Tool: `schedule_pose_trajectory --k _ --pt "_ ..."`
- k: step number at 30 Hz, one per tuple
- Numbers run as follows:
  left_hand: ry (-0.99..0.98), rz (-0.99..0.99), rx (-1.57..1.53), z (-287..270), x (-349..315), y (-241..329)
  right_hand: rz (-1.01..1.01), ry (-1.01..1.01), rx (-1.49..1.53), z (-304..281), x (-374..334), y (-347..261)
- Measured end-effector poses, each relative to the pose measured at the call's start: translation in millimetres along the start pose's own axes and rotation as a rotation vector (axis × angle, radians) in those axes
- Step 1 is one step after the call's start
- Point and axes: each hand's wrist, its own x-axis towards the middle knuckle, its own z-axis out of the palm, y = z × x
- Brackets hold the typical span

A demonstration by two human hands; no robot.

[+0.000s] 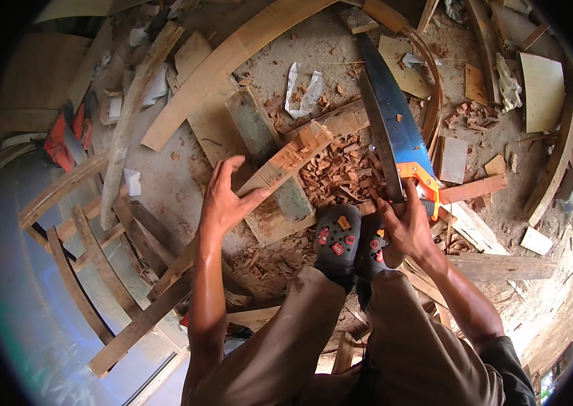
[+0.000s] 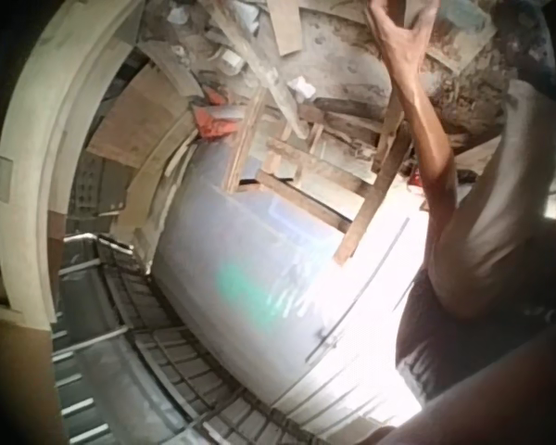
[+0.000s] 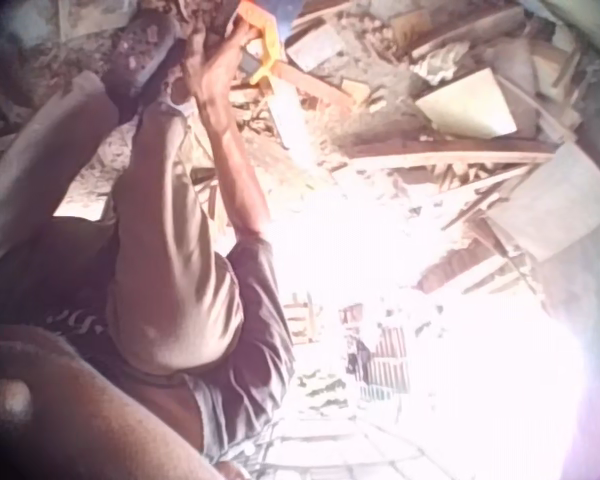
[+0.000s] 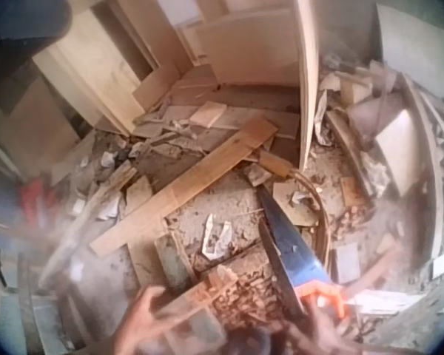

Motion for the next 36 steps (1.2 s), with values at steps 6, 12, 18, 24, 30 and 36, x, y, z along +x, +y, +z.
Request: schedule_pose_trajectory --k 6,12,18,24,30,36 --pt "-0.353 -0.379 0.003 -9.5 -13.0 -24.9 -0.074 -0.003 -0.055 -2.5 -3.0 2.8" --pt "-0.218 -0.402 0.084 -1.7 -22.3 -25.4 -0.267 -0.052 -0.170 0.3 -19.1 -16.6" --pt "-0.036 -0.318 0.034 10.4 -23.5 -10.7 -0.548 -0.098 -0.290 17.6 -34.5 -41.5" --pt "0.074 -0.415 -0.005 8.9 -18.2 -2.2 0.011 -0.215 -0.184 43.6 -10.0 -65.6" --pt "0.163 -0.425 0.082 12.9 -24.4 -7.0 -0.420 -0.094 0.527 68.8 -3.3 -103.8" --pt "0.285 -0.336 0.031 27.3 -20.1 -19.4 0.049 -0.251 -0.011 88.1 28.7 -30.3"
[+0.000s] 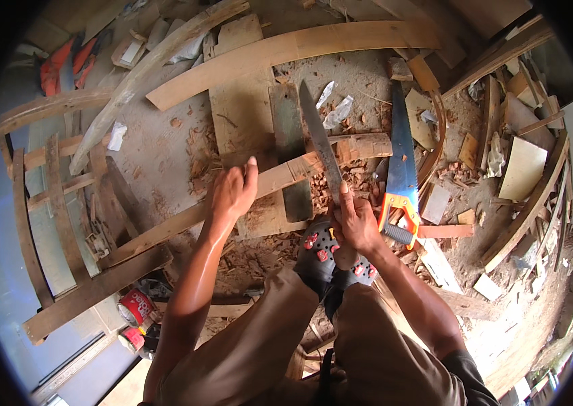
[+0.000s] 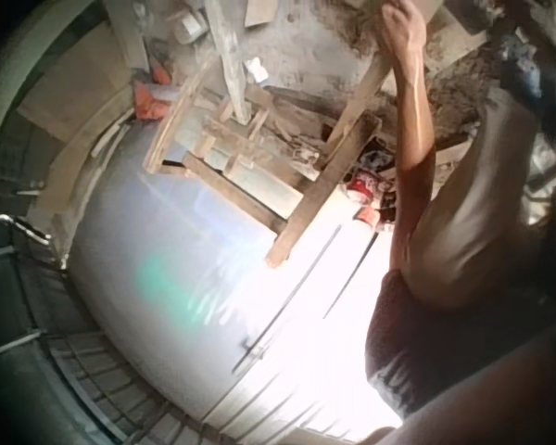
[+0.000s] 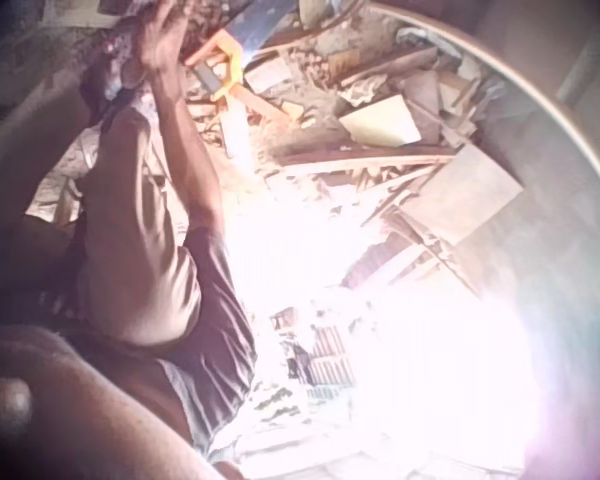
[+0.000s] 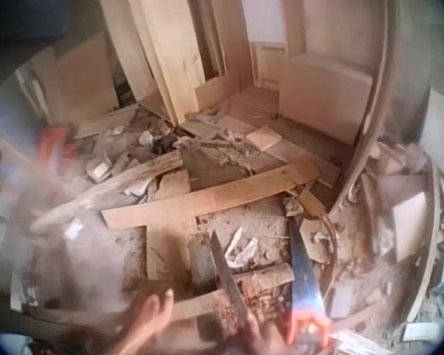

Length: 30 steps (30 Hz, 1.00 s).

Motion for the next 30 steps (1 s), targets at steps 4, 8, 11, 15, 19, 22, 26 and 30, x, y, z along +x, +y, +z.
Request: schedule_pose_trajectory --k 4,8,11,15,19,22,26,30 --pt "0.027 0.043 -0.061 -3.9 -2.6 0.8 0.103 -0.038 0.188 -21.2 -5.6 -48.7" --pt "0.010 -0.008 0.013 -3.9 -8.0 -4.8 -0.322 0.178 0.304 -22.3 -0.3 -49.9" --pt "-0.057 -0.037 -0.019 -10.9 -9.9 10.2 -0.019 0.046 -0.073 -16.4 -11.2 -16.3" --pt "0.034 0.008 0.004 -2.7 -5.6 -0.8 0.282 -0.164 0.287 -35.7 -6.1 -55.2" --pt "0.031 0.005 0.020 -4.4 -13.3 -2.7 -0.212 0.112 0.384 -36.3 -21.0 -78.7" --pt "-0.039 -0.058 -0.006 -7.6 -4.1 8.8 -0.414 0.268 0.331 -44.2 -15.8 -64.6" --pt "-0.045 -0.074 0.008 -8.2 -4.6 6.1 -0.377 0.543 -0.093 -80.4 -4.7 -29.6" --pt "-0.025 -0.076 0.030 -13.9 -7.3 13.6 -0.269 0.624 -0.604 -103.3 0.0 -9.5"
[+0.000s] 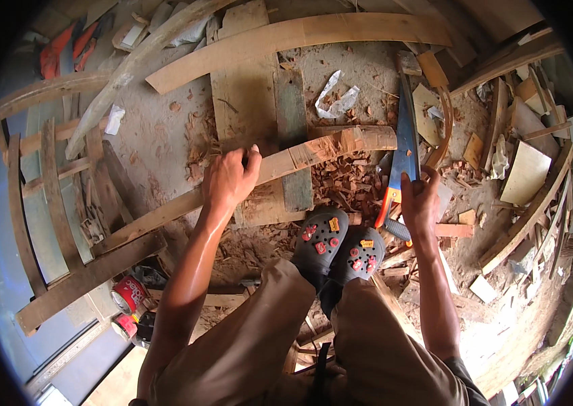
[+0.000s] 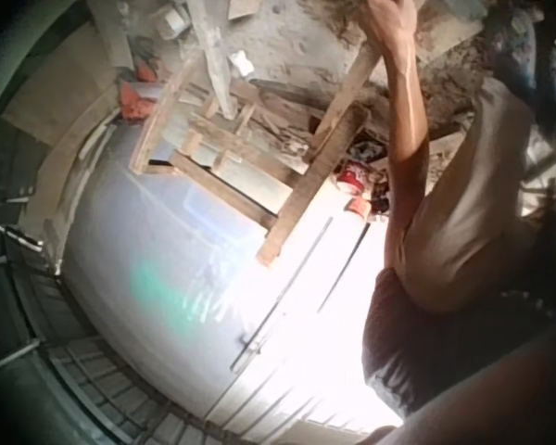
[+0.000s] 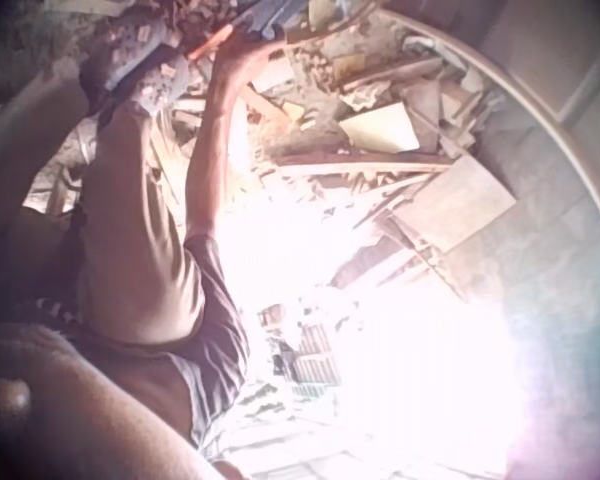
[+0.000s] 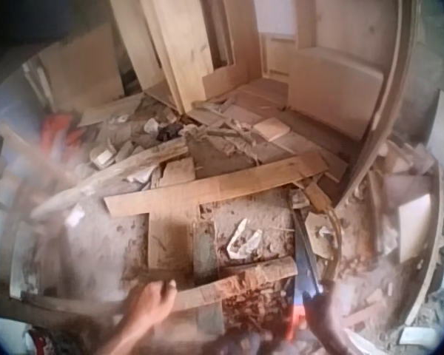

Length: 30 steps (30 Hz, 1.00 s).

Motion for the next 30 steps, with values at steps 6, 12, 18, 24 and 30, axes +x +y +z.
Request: schedule_pose_trajectory --k 6,12,18,24,30 --pt "0.055 0.036 -0.097 3.1 0.4 -2.6 -0.199 0.091 -0.189 30.1 54.5 -6.0" --pt "0.010 0.100 -0.106 -2.4 -1.3 -0.2 -0.514 0.123 -0.378 32.3 106.0 14.9" --pt "0.154 0.368 -0.143 2.6 -8.5 -10.1 -0.483 0.106 -0.322 30.5 -23.1 49.9" --pt "0.092 0.296 -0.075 3.9 -10.1 -11.6 -0.432 0.090 -0.337 26.7 -103.6 76.7" --pt "0.232 0.663 -0.258 16.5 -31.8 -42.8 -0.524 -0.065 -0.441 6.3 -106.7 78.8"
